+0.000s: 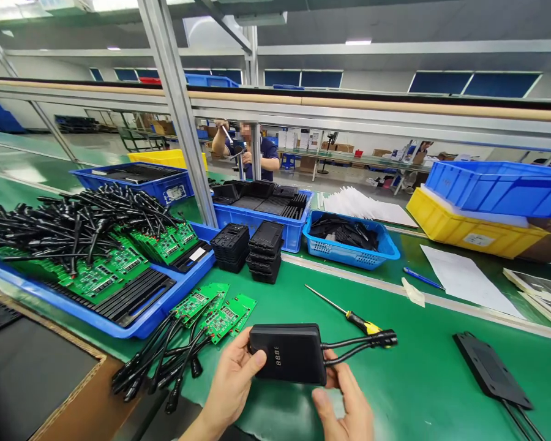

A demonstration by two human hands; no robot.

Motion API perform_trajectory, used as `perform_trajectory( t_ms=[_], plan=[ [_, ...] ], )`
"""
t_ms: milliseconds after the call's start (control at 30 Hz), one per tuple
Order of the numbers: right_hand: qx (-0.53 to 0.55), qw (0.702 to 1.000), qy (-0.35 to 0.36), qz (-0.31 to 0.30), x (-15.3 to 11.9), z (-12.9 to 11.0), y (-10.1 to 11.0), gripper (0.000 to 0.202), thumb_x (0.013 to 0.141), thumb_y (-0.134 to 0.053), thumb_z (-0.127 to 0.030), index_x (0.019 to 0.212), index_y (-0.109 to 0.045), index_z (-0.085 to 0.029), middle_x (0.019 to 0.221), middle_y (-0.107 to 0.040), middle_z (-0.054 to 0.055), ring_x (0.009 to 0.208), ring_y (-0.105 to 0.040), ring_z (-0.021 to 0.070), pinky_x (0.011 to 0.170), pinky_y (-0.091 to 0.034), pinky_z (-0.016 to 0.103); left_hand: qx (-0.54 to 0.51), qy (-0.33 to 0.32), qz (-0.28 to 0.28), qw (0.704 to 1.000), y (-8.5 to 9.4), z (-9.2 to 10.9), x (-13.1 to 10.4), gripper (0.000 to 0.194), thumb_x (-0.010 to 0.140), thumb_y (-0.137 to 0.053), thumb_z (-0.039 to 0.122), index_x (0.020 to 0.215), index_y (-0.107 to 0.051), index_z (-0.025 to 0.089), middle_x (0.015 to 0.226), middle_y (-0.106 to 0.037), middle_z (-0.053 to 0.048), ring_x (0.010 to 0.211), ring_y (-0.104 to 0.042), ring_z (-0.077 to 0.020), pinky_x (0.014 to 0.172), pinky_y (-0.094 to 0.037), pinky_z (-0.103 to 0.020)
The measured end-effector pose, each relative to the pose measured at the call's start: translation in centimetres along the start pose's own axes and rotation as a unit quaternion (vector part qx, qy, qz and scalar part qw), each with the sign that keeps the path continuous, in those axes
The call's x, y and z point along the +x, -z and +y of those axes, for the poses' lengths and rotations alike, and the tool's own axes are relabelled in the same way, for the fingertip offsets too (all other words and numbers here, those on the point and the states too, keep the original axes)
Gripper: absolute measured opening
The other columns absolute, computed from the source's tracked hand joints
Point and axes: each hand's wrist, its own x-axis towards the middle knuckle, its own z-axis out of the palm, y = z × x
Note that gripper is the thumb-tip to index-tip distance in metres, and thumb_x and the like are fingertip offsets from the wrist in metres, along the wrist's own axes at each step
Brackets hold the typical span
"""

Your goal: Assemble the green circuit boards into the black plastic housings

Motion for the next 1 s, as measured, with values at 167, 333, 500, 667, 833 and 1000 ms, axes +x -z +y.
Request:
perform_trajectory(
  t_ms=[167,333,500,667,833,1000],
  plan=[
    [0.088,0.993,-0.076,0.024,0.6,-1.1,-0.6,0.025,0.083,-0.068,-0.039,0.096,-0.072,-0.017,0.081,-0.073,0.006,0.070,-0.069,0.0202,0.062,-0.058,0.023,-0.030,0.031,-0.076,0.996,0.5,-1.3,-0.1,0.039,0.076,-0.074,0.048,0.094,-0.055,0.019,0.083,-0.061,0.000,0.079,-0.056,-0.0141,0.073,-0.043,-0.023],
    [0.062,0.995,0.034,-0.064,2.0,-3.4,0.6,0.013,0.084,-0.067,-0.034,0.085,-0.073,-0.022,0.075,-0.071,0.003,0.064,-0.068,0.0172,0.059,-0.056,0.019,0.272,-0.020,-0.224,0.936,1.5,2.1,0.8,0.030,0.078,-0.071,0.044,0.091,-0.062,0.018,0.078,-0.062,0.000,0.073,-0.054,-0.0153,0.071,-0.041,-0.024],
    [0.060,0.992,0.078,-0.073,2.2,-3.7,0.9,0.015,0.084,-0.068,-0.035,0.093,-0.073,-0.024,0.080,-0.073,0.004,0.068,-0.070,0.0184,0.062,-0.057,0.019,0.382,-0.104,-0.259,0.881,1.2,3.5,0.8,0.026,0.087,-0.061,0.043,0.097,-0.069,0.020,0.080,-0.069,-0.004,0.069,-0.058,-0.0166,0.069,-0.041,-0.024],
    [0.111,0.988,0.106,-0.031,2.1,-3.2,0.6,0.031,0.083,-0.069,-0.039,0.112,-0.069,-0.027,0.099,-0.070,0.008,0.092,-0.069,0.0237,0.077,-0.059,0.032,0.381,-0.151,-0.223,0.885,0.6,2.3,0.2,0.030,0.086,-0.061,0.048,0.090,-0.070,0.020,0.072,-0.069,-0.004,0.065,-0.060,-0.0169,0.065,-0.040,-0.024],
    [0.117,0.976,0.178,0.040,2.2,-3.0,-0.5,0.024,0.085,-0.067,-0.025,0.108,-0.070,-0.033,0.080,-0.067,0.001,0.074,-0.066,0.0187,0.089,-0.053,0.045,0.358,-0.155,-0.199,0.899,0.2,1.9,0.0,0.030,0.085,-0.061,0.048,0.083,-0.070,0.020,0.063,-0.063,-0.002,0.057,-0.055,-0.0152,0.058,-0.040,-0.023],
    [0.175,0.983,0.059,-0.001,1.8,-3.3,-0.9,0.035,0.084,-0.070,-0.034,0.118,-0.067,-0.030,0.091,-0.070,0.006,0.082,-0.068,0.0207,0.070,-0.059,0.031,0.348,-0.149,-0.183,0.907,0.4,1.9,0.0,0.032,0.085,-0.061,0.049,0.082,-0.071,0.018,0.062,-0.064,-0.003,0.057,-0.054,-0.0152,0.057,-0.039,-0.023]
  ],
)
